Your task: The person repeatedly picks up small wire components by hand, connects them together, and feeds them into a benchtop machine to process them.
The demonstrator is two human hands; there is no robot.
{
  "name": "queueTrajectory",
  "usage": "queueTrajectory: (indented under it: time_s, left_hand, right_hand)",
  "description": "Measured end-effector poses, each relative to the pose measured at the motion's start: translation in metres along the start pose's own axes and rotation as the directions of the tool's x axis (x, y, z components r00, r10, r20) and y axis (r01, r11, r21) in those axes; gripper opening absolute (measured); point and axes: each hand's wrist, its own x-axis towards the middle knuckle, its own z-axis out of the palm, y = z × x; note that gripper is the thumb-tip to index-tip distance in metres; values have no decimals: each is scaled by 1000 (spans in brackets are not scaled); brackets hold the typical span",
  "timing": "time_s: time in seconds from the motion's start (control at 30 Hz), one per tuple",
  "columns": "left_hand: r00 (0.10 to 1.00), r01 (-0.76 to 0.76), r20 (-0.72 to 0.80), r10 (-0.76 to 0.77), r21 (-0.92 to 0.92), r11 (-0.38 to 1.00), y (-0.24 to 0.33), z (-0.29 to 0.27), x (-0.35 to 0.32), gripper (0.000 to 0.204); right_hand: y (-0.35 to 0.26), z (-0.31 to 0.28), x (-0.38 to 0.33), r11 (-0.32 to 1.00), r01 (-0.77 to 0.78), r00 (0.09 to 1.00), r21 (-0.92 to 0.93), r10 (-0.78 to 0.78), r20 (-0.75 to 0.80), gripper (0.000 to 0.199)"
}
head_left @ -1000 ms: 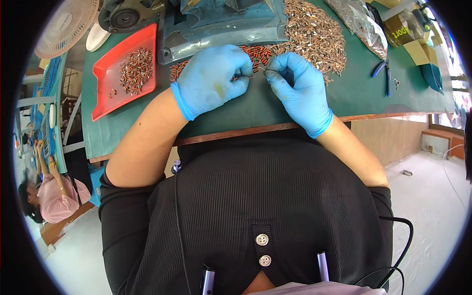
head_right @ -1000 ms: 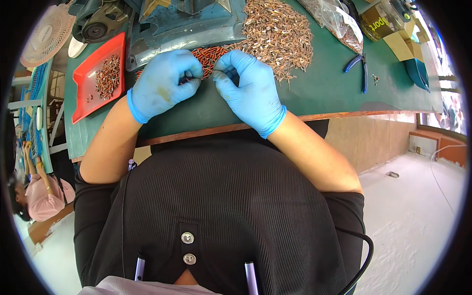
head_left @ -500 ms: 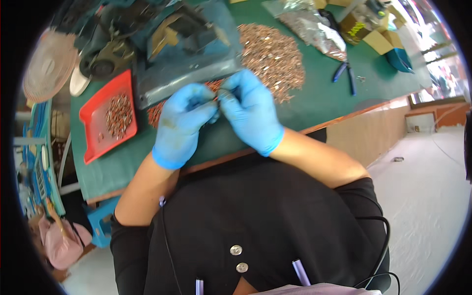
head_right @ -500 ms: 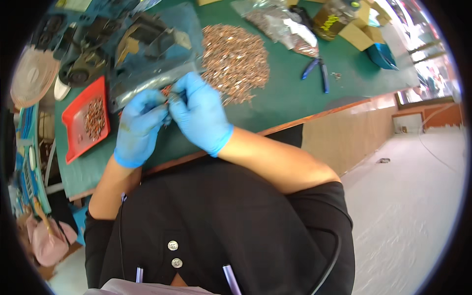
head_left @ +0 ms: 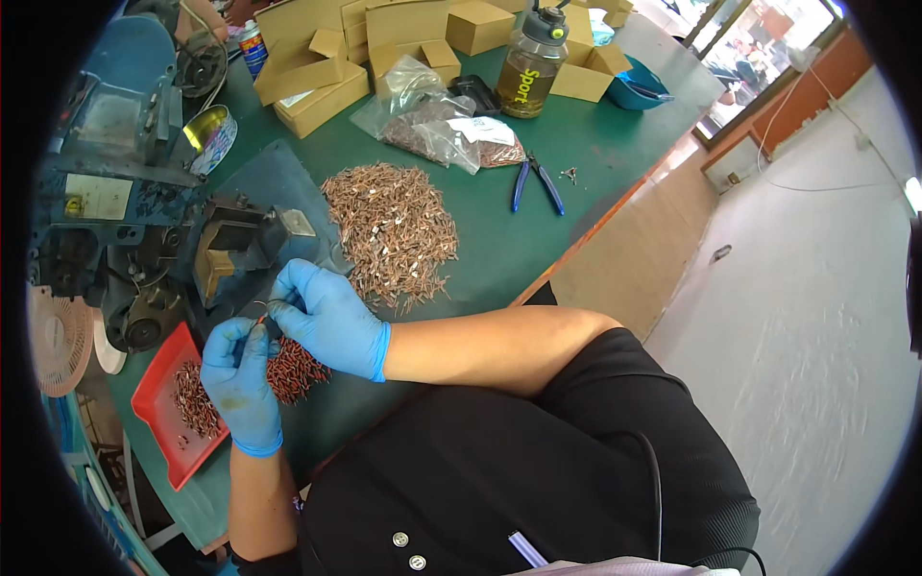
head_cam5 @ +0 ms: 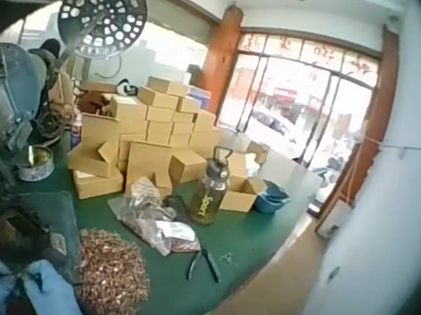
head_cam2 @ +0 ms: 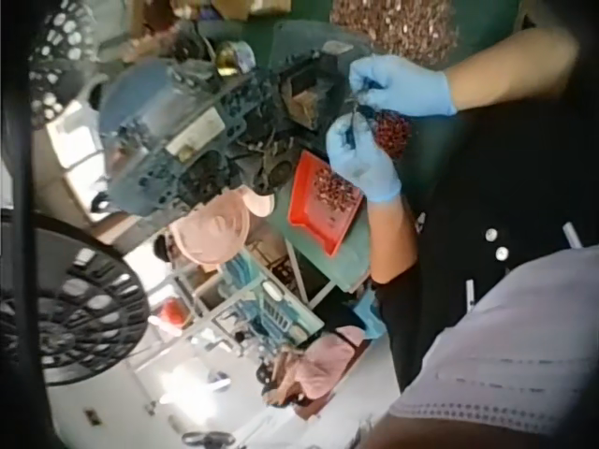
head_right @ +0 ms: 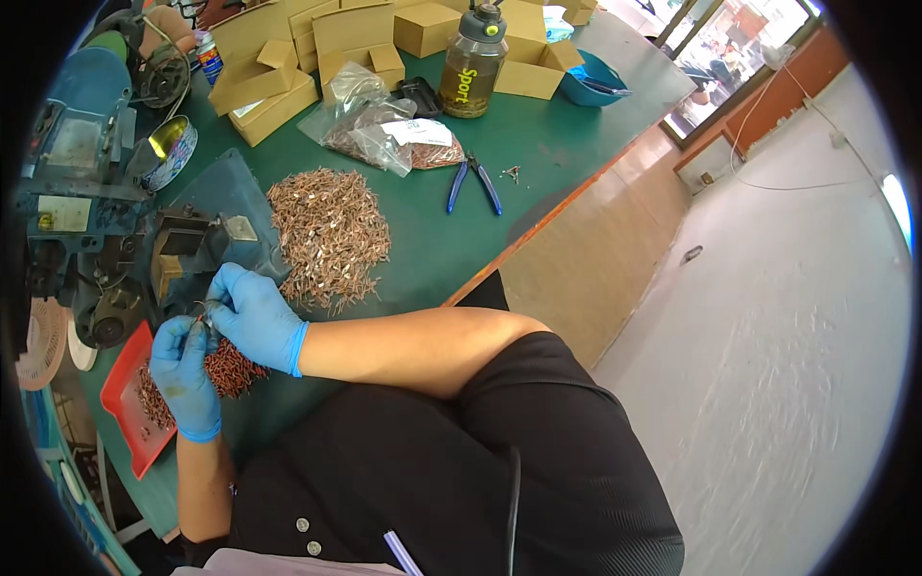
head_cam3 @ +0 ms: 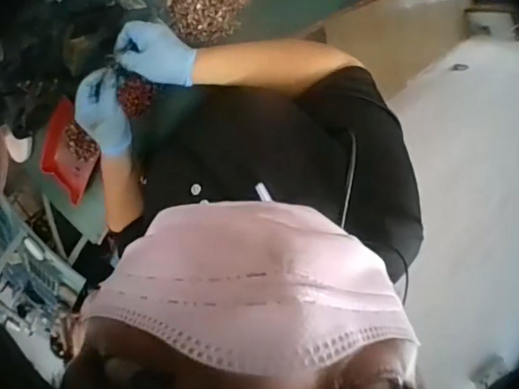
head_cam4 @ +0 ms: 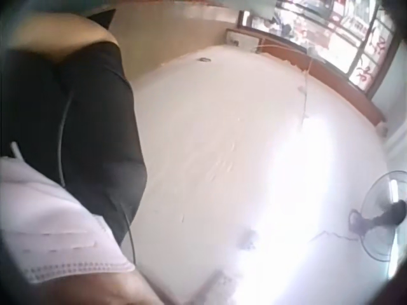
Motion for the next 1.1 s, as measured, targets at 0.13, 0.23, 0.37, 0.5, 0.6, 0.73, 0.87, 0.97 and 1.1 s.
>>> queueTrajectory:
  time_s: [0.13, 0.23, 0.37, 0.5, 0.6, 0.73, 0.87, 0.97, 1.1]
  left_hand:
    - [994, -58, -86, 67, 107, 993, -2, -23, 25, 5]
    - [976, -118, -158, 150, 195, 974, 1, -48, 39, 7]
    - [954, -214, -173, 245, 182, 960, -8, -87, 54, 10]
    - [893, -297, -267, 364, 259, 919, -21, -85, 71, 8]
    - [784, -437, -240, 573, 442, 783, -25, -76, 82, 8]
    - [719, -478, -231, 655, 519, 708, -36, -70, 99, 10]
    - [679, -518, -196, 708, 556, 650, -47, -69, 110, 8]
    - [649, -517, -219, 728, 575, 634, -48, -65, 110, 9]
    - [633, -516, -245, 734, 574, 636, -47, -63, 112, 10]
  right_hand:
    - [20, 14, 19, 980, 149, 988, -131, -151, -9, 6]
    - [35, 36, 33, 969, 138, 990, -206, -137, 20, 3]
    - [32, 75, 46, 984, 62, 998, -169, -61, 11, 2]
    - [16, 91, 62, 995, 47, 998, -87, -50, -35, 5]
    - [13, 98, 74, 989, 64, 993, -134, -77, -93, 7]
    - [18, 102, 92, 973, 96, 980, -211, -129, -154, 10]
    - [19, 106, 99, 969, 90, 974, -229, -134, -184, 13]
    - [20, 106, 99, 968, 86, 971, -237, -134, -196, 13]
    - [19, 106, 99, 960, 108, 966, -259, -163, -201, 13]
